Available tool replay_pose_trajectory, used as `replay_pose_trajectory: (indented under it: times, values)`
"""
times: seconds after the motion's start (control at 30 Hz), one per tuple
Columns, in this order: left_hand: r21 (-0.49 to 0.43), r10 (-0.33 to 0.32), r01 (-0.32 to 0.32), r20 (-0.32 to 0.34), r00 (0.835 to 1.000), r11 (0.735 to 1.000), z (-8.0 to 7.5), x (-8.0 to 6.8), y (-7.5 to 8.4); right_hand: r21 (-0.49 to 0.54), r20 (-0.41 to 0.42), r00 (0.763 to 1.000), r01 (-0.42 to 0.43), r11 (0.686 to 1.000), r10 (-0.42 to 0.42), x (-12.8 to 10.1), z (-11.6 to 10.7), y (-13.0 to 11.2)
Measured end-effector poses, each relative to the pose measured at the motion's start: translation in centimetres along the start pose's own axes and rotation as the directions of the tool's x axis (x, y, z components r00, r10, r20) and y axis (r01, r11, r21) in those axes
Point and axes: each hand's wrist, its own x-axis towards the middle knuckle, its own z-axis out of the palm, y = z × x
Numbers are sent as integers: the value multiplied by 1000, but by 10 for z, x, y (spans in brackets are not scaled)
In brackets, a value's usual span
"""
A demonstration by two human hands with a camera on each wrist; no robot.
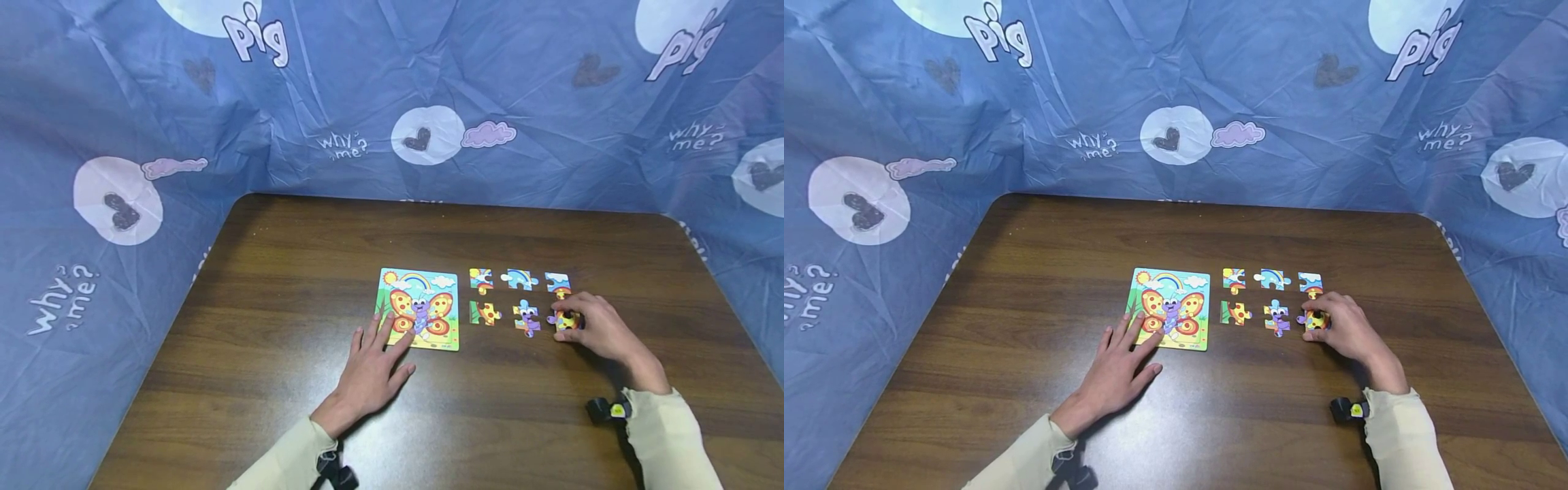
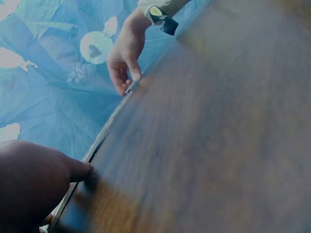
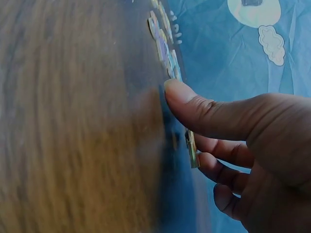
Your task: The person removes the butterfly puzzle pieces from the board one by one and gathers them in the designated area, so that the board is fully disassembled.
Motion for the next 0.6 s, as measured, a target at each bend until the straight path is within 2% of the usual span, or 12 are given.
replay_pose_trajectory:
  times: [0.23, 0.6]
  values:
    - [-7, -1, 1, 2, 1000, 1000, 0, 0, 0, 29, 77, 995, -61, 998, 59, 1, 1, 3]
    - [-7, -4, 4, 4, 1000, 1000, 0, 0, 0, 65, 94, 993, -79, 995, 73, 3, 1, 7]
